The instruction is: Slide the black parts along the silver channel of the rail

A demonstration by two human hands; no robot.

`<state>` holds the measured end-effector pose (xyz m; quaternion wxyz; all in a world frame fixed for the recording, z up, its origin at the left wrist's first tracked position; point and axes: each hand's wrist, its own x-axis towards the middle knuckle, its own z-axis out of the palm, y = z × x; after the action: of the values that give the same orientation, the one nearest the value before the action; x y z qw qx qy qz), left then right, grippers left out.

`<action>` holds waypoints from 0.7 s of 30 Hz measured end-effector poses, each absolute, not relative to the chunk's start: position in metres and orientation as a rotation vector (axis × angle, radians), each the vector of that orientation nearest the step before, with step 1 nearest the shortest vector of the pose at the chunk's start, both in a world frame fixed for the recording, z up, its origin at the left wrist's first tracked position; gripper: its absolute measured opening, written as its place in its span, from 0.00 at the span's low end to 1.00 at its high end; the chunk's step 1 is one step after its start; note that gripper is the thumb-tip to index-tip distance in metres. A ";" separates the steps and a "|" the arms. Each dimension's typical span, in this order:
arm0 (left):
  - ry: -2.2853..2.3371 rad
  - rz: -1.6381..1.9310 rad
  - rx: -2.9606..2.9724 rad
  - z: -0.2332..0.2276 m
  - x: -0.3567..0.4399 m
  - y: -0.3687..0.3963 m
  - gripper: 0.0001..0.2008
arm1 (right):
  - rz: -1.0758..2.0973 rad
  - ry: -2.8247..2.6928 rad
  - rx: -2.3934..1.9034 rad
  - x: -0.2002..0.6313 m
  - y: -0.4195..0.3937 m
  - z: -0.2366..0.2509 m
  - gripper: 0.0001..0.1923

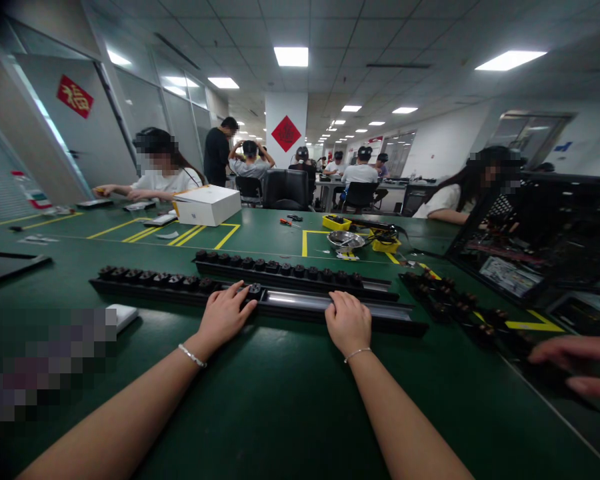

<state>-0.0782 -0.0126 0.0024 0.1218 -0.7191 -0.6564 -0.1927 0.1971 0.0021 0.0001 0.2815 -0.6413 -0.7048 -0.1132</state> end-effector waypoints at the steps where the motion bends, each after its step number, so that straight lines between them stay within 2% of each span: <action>1: -1.917 -0.559 -2.098 0.003 -0.078 -0.013 0.26 | -0.302 -1.888 -1.719 0.197 0.002 0.000 0.19; 21: -1.945 -0.521 -2.103 0.008 -0.074 -0.014 0.30 | -0.310 -1.891 -1.707 0.198 0.003 -0.002 0.19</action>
<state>-0.0739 -0.0138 0.0076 0.1147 -0.7176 -0.6635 -0.1778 0.1979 0.0035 -0.0017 0.2836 -0.6378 -0.7067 -0.1159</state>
